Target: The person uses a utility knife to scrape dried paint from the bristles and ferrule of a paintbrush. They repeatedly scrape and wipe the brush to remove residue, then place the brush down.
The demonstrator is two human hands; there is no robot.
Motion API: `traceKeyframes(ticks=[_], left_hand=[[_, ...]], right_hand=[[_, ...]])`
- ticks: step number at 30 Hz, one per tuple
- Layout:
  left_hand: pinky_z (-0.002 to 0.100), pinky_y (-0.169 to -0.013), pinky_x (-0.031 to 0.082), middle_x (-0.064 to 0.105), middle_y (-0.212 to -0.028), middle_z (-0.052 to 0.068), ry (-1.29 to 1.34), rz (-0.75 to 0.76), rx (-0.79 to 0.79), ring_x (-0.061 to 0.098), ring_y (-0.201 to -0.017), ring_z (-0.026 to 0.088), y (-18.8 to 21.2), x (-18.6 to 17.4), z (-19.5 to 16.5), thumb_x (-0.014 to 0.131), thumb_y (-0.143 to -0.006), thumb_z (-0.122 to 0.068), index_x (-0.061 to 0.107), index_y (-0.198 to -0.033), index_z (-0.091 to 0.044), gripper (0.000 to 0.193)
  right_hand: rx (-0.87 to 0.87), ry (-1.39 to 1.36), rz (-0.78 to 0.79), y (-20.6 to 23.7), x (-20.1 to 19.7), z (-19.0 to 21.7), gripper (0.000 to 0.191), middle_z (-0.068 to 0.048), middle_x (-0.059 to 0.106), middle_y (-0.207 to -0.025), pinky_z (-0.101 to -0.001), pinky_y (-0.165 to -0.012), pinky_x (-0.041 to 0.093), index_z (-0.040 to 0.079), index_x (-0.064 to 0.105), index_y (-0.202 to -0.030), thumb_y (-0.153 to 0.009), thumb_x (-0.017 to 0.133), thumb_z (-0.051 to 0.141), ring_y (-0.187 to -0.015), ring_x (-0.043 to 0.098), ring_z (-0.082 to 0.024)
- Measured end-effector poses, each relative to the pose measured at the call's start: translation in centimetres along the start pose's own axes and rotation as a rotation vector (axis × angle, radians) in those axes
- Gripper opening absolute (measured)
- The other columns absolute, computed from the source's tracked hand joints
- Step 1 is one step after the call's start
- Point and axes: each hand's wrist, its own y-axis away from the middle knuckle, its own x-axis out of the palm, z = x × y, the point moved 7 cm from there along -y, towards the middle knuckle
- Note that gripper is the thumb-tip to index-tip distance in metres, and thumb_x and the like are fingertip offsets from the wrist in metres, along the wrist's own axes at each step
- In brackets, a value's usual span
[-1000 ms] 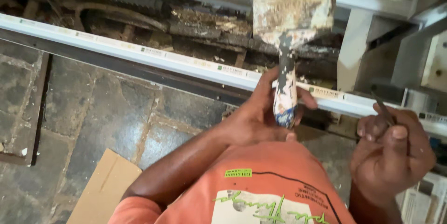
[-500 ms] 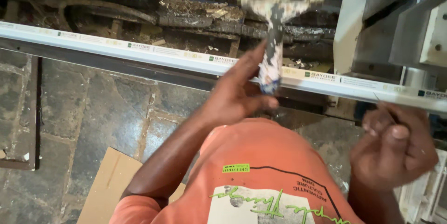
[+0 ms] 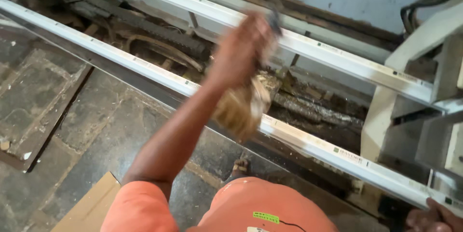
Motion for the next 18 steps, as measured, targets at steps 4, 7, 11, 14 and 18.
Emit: traceKeyframes(ticks=[4,7,11,14,18], left_hand=[[0.034,-0.07,0.06,0.066,-0.094,0.013,0.83,0.401,-0.256,0.071,-0.075,0.02,6.6,8.4,0.2,0.04,-0.107,-0.041,0.038,-0.126,-0.005,0.04],[0.03,-0.062,0.051,0.059,-0.095,0.01,0.978,0.384,-0.089,0.058,-0.069,0.014,9.3,10.3,-1.1,0.043,-0.115,-0.045,0.036,-0.126,-0.007,0.04],[0.028,-0.061,0.046,0.058,-0.095,0.008,1.155,0.399,-0.083,0.053,-0.069,0.012,10.0,11.2,-2.7,0.048,-0.112,-0.048,0.041,-0.127,-0.009,0.043],[0.026,-0.057,0.042,0.056,-0.092,0.006,1.252,0.425,-0.128,0.053,-0.07,0.012,10.2,10.9,-3.5,0.049,-0.109,-0.05,0.047,-0.128,-0.008,0.046],[0.027,-0.056,0.04,0.056,-0.087,0.006,1.276,0.447,-0.156,0.053,-0.07,0.011,10.1,10.4,-3.8,0.046,-0.111,-0.052,0.054,-0.125,-0.006,0.049]], right_hand=[[0.029,0.01,0.006,0.2,0.0,-1.2,0.037,-0.014,0.056,-0.088,-0.0306,-0.061,0.044,-0.008,0.054,-0.134,-0.117,0.054,0.025,-0.067,0.051,-0.016],[0.031,0.0,0.01,1.6,0.1,-0.8,0.037,-0.016,0.058,-0.089,-0.0319,-0.059,0.045,-0.008,0.054,-0.134,-0.114,0.055,0.023,-0.066,0.054,-0.017],[0.081,-0.085,-0.055,3.0,0.0,0.0,0.036,-0.019,0.06,-0.093,-0.0318,-0.055,0.045,-0.008,0.052,-0.135,-0.112,0.056,0.019,-0.067,0.055,-0.017],[0.0,-0.08,0.024,3.0,0.6,1.0,0.035,-0.02,0.064,-0.089,-0.03,-0.069,0.051,-0.007,0.051,-0.136,-0.113,0.057,0.019,-0.069,0.061,-0.016],[-0.069,0.04,0.088,2.7,0.9,1.8,0.036,-0.021,0.063,-0.096,-0.0287,-0.07,0.053,-0.007,0.052,-0.139,-0.111,0.058,0.014,-0.082,0.064,-0.018]])
